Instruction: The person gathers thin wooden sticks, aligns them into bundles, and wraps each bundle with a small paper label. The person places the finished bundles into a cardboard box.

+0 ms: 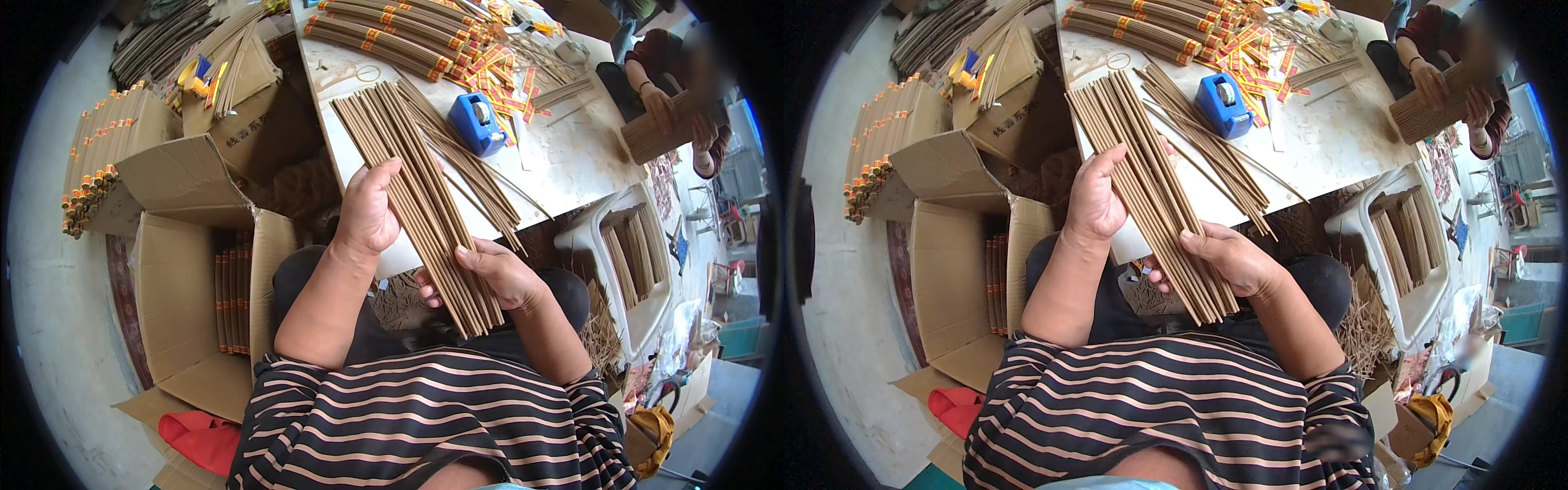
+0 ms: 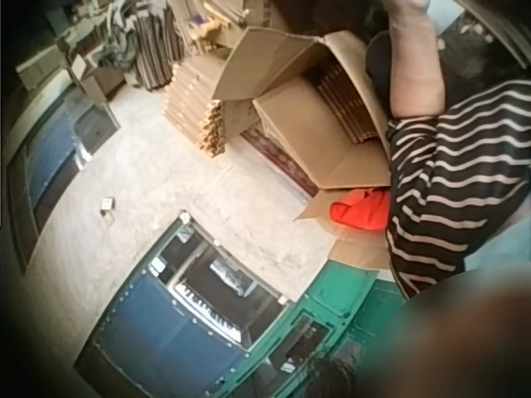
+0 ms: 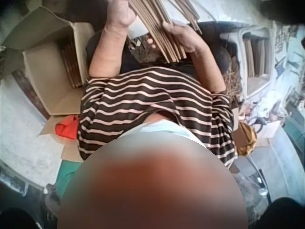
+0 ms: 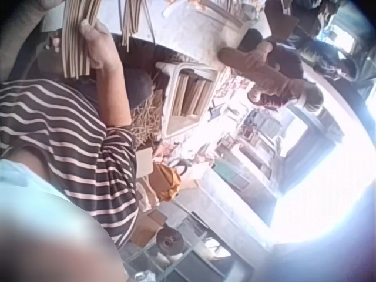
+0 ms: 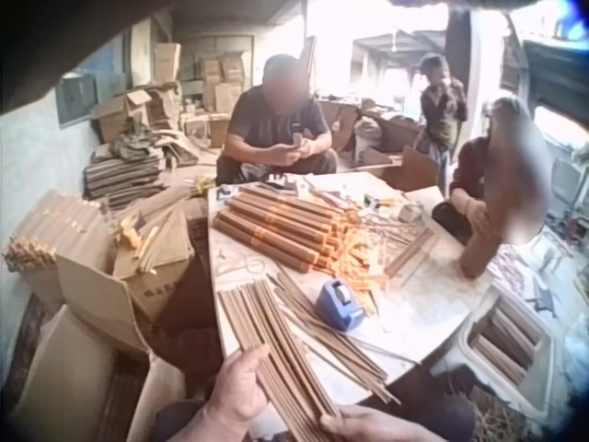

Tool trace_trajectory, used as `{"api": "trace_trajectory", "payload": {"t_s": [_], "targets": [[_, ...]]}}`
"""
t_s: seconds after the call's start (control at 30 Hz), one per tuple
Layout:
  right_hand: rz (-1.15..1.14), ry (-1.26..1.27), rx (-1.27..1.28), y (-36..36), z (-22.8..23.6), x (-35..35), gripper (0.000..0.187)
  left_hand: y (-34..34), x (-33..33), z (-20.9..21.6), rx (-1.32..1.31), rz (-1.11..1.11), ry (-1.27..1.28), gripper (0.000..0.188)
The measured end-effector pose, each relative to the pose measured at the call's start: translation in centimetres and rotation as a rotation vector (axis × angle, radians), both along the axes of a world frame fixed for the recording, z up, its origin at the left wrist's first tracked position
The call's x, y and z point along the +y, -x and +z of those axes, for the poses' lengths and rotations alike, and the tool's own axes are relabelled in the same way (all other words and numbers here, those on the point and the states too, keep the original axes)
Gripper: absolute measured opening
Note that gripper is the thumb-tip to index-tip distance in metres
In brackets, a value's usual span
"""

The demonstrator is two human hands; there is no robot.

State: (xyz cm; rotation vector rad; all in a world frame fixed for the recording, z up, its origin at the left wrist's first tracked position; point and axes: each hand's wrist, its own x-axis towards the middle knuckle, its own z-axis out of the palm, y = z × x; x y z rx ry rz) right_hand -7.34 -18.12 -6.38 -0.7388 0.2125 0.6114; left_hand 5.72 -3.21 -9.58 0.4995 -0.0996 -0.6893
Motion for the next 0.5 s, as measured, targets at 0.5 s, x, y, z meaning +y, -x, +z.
{"api": "trace_trajectory", "payload": {"t_s": [0.5], "targets": [[0.011, 0.030, 0.057, 0.09, -0.02, -0.13, 0.042, 0.41, -0.05, -0.02, 0.054, -0.023, -0.024, 0.029]]}}
